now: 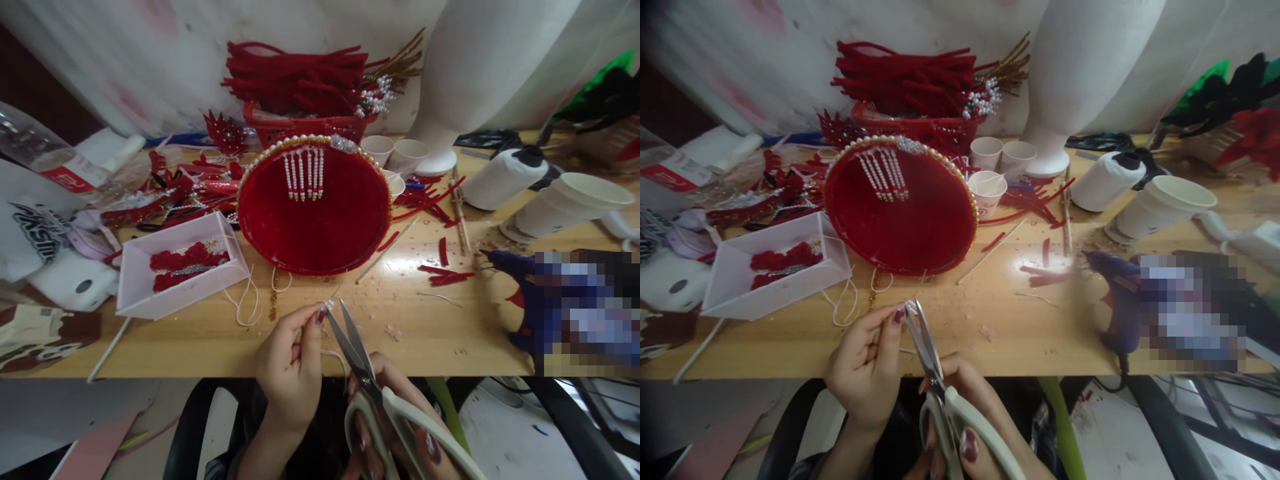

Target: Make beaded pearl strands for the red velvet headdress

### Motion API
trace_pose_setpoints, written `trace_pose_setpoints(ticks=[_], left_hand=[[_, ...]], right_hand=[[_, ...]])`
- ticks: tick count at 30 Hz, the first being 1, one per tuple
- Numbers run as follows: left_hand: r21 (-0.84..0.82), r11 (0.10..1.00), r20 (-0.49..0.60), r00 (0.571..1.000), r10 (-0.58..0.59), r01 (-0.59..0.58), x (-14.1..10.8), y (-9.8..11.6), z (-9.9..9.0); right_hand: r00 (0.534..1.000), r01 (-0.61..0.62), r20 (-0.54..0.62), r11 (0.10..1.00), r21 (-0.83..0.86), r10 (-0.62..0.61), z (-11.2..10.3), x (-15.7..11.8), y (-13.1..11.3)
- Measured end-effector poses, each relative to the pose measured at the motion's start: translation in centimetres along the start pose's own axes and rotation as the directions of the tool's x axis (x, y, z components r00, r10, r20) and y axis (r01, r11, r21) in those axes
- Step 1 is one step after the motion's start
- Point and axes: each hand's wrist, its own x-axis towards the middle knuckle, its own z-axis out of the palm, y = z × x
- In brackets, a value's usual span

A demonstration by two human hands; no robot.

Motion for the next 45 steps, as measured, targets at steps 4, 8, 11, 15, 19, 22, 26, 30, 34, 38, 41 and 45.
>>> trace_pose_setpoints(ticks=[4,8,11,15,19,22,26,30,34,38,41,45], left_hand=[[0.02,0.996,0.011,0.996,0.089,-0.089,-0.2,-0.1,-0.5],[0.071,0.98,0.062,0.982,0.181,-0.185,0.0,-0.1,-0.8],[0.148,0.94,0.077,0.951,0.299,-0.307,0.4,0.1,-0.8],[0.196,0.9,0.087,0.921,0.379,-0.389,0.6,0.4,-0.8],[0.21,0.904,0.088,0.928,0.363,-0.373,0.4,0.5,-0.7],[0.225,0.899,0.085,0.927,0.365,-0.375,0.3,0.5,-0.7],[0.236,0.884,0.07,0.915,0.398,-0.403,0.4,0.7,-0.7],[0.244,0.872,0.076,0.904,0.42,-0.425,0.6,0.8,-0.9],[0.24,0.868,0.102,0.901,0.422,-0.434,0.7,0.7,-1.0],[0.247,0.862,0.083,0.896,0.437,-0.443,0.8,0.5,-0.9],[0.242,0.869,0.088,0.901,0.424,-0.433,0.7,0.4,-0.9],[0.226,0.897,0.064,0.924,0.376,-0.38,0.3,0.1,-0.9]], right_hand=[[1.0,0.017,0.005,0.985,0.172,-0.018,-0.7,0.5,0.5],[1.0,-0.003,0.03,0.98,0.201,-0.003,-1.0,0.6,0.1],[0.999,0.019,-0.029,1.0,0.014,-0.019,-1.0,0.0,-0.7],[0.997,0.019,-0.073,0.996,-0.093,-0.026,-0.9,-0.7,-1.2],[0.993,0.077,-0.085,0.996,-0.049,-0.081,-0.8,-0.6,-0.6],[0.991,0.105,-0.077,0.994,-0.042,-0.108,-1.2,-0.5,0.1],[0.993,0.105,-0.055,0.994,-0.029,-0.107,-2.0,-0.5,0.7],[0.986,0.161,-0.043,0.985,-0.055,-0.164,-2.1,-0.2,0.7],[0.973,0.186,-0.105,0.966,-0.181,-0.207,-2.3,-0.2,0.5],[0.96,0.155,-0.171,0.931,-0.33,-0.22,-2.4,-0.6,0.1],[0.928,0.118,-0.275,0.898,-0.424,-0.252,-1.7,-0.7,-0.4],[0.89,0.039,-0.367,0.848,-0.528,-0.27,-0.9,-0.9,-1.3]])
